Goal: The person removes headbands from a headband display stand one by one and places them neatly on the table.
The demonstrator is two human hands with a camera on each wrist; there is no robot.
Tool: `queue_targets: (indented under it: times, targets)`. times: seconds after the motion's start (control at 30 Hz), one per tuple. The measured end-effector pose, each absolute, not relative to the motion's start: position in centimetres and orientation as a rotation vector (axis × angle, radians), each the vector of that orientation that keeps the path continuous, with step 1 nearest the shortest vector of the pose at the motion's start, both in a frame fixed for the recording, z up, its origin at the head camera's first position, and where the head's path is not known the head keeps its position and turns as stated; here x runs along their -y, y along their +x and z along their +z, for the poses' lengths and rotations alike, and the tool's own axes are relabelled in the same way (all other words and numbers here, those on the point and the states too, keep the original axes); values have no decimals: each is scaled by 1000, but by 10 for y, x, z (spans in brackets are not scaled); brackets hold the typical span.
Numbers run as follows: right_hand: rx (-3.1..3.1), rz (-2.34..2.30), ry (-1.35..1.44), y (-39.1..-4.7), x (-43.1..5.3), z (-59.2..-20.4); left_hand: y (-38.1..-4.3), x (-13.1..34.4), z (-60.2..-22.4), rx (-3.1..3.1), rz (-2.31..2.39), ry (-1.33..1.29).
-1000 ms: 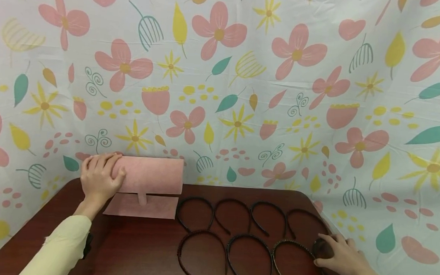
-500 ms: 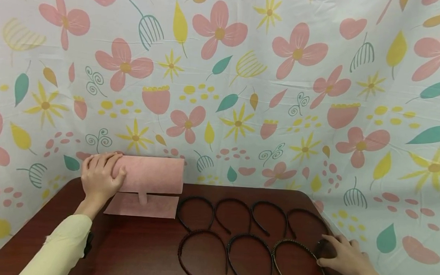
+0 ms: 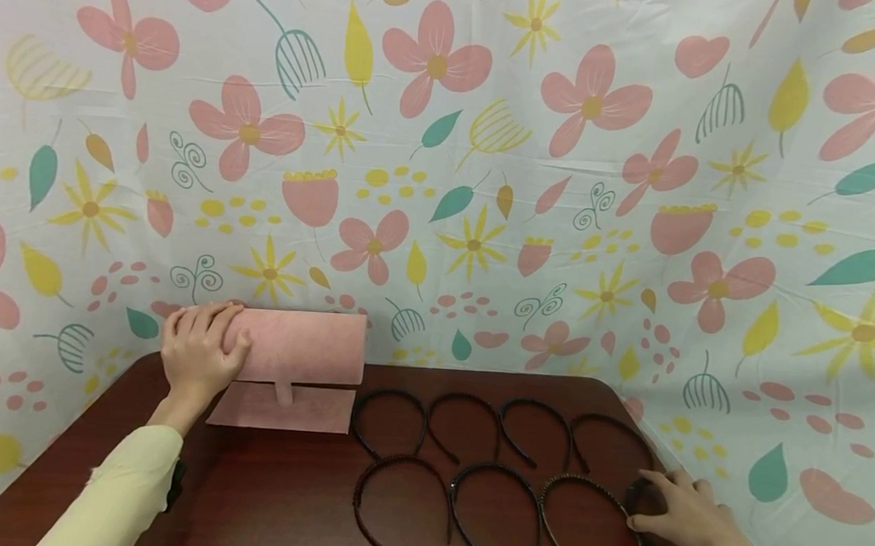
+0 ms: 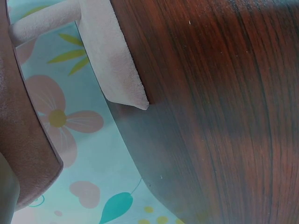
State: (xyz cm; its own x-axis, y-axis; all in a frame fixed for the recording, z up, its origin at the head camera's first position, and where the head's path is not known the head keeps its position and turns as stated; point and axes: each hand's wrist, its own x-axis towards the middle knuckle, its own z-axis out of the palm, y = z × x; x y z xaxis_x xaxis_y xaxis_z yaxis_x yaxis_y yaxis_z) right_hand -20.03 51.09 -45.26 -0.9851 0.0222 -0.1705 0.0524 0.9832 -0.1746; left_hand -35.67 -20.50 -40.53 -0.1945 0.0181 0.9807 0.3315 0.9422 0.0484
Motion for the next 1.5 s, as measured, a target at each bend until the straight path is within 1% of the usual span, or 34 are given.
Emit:
queue_targets:
  times: [0.7,1.0,1.5]
  targets:
    - [-3020,-288,-27,-193,-492,-453,-356,202,-407,1753,-301,-272]
    - [-3052,-311,-67,-194,-484,-460,-355,204,-408,1744,-296,-268]
    - [-2966,-414,-106,-183,-486,-449,-354,203,-404,1726,-290,-277]
